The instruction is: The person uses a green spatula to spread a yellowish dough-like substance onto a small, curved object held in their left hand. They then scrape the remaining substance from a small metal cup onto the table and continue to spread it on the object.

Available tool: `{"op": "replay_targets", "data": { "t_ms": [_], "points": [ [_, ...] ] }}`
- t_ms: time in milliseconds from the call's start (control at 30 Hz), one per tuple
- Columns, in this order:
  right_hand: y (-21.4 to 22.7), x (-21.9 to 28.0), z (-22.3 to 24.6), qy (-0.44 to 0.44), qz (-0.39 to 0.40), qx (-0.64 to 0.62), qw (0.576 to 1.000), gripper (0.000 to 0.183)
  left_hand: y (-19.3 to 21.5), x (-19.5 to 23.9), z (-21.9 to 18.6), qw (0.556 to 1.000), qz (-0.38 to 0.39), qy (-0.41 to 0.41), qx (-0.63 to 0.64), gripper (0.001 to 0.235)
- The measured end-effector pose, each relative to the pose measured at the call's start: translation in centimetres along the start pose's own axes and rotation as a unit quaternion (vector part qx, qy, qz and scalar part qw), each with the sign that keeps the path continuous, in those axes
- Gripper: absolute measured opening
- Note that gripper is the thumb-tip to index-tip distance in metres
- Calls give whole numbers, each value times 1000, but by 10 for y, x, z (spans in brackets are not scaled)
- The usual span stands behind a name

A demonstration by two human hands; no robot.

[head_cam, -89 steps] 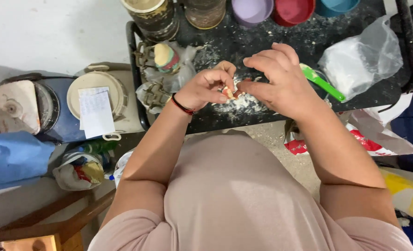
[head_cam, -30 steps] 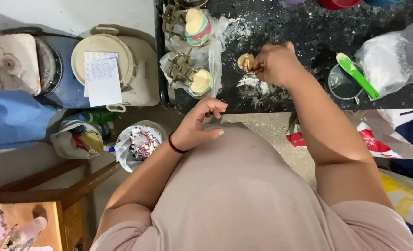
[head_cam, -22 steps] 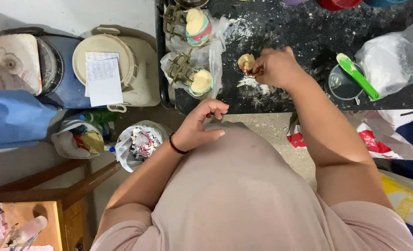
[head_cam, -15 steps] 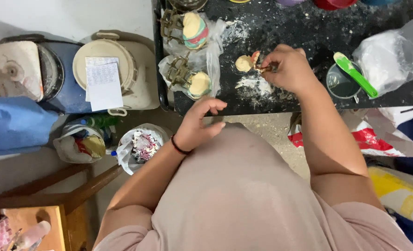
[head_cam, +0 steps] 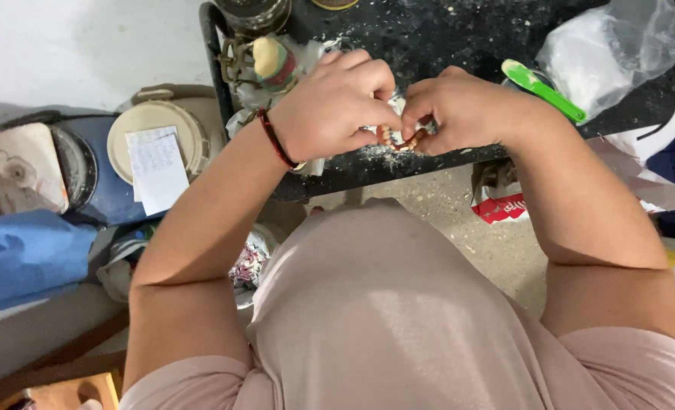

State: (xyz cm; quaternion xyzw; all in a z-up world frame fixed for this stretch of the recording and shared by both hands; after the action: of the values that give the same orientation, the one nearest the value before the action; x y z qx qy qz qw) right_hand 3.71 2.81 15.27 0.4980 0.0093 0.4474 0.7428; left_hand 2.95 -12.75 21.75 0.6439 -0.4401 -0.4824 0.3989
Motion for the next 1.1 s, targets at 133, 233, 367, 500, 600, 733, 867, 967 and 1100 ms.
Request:
{"op": "replay_targets", "data": {
  "t_ms": [133,233,367,500,600,733,867,967,1100],
  "points": [
    [6,3,17,-32,43,32,998,19,-21,-14,3,997,54,-21,-48,33],
    [3,2,16,-35,60,36,997,20,-31,-20,2,994,79,-29,-67,16],
    [0,-2,19,-29,78,65,994,18,-41,-20,-1,987,102,-25,-122,16],
    [0,-5,21,-40,96,80,991,16,-41,-17,-4,987,81,-26,-138,19],
    [3,-5,25,-42,103,89,990,15,-42,-14,-5,989,66,-25,-133,25],
    [5,-7,27,-16,91,110,990,12,-35,-13,-10,986,66,-25,-152,20],
    [7,-10,27,-28,99,123,987,17,-29,-10,-12,986,41,-27,-161,14],
    [8,-9,25,-18,83,131,988,25,-25,-8,-13,984,10,-32,-177,13],
    [37,16,19,-2,-23,153,988,69,-14,-6,-11,987,3,-27,-159,20]
  ]
}}
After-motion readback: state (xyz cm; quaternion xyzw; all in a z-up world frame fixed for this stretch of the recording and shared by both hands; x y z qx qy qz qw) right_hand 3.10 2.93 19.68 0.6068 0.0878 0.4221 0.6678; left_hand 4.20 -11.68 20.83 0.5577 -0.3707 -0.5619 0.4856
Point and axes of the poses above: each hand's wrist, its own x-axis away from the middle knuckle, its own y-axis out of the back of the hand, z = x × y, the point moved 7 cm from there along -x, towards the middle knuckle, and after that the axes turned 8 degrees about z, right-handed, at the moved point
